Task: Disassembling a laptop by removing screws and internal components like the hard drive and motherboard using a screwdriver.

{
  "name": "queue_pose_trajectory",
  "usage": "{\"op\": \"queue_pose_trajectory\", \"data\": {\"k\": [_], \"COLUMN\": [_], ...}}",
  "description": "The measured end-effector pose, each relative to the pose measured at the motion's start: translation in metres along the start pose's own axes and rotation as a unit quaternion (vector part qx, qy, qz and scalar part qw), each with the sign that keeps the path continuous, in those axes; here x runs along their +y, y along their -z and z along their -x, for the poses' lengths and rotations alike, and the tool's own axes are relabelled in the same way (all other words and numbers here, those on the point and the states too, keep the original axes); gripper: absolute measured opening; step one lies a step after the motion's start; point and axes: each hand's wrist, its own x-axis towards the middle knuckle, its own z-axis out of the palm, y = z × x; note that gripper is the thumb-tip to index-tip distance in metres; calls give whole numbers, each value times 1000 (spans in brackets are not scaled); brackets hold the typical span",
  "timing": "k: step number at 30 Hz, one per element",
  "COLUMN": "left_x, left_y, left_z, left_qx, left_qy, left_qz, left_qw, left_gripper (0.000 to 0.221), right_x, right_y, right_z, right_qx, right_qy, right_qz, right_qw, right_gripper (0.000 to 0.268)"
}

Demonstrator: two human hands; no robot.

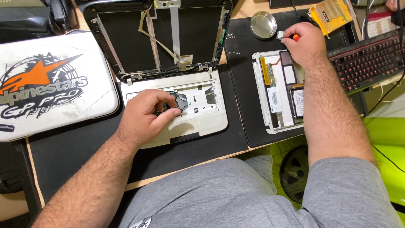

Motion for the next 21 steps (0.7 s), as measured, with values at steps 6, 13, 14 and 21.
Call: {"op": "queue_pose_trajectory", "data": {"k": [6, 13, 14, 21], "left_x": [0, 1, 1, 2], "left_y": [-1, -1, 0, 5], "left_z": [0, -1, 0, 1], "left_qx": [-5, -4, -10, 7], "left_qy": [9, -12, -9, -19], "left_qz": [4, 0, -2, -7], "left_qw": [1000, 1000, 1000, 1000], "left_gripper": [18, 18, 18, 19], "right_x": [4, 3, 2, -35], "right_y": [1, 2, 2, 32], "right_z": [-5, -6, -6, 17], "right_qx": [-13, -16, -19, 32], "right_qy": [30, 32, 29, 40], "right_qz": [34, 50, 49, 26], "right_qw": [999, 998, 998, 998], "right_gripper": [8, 7, 7, 11]}}
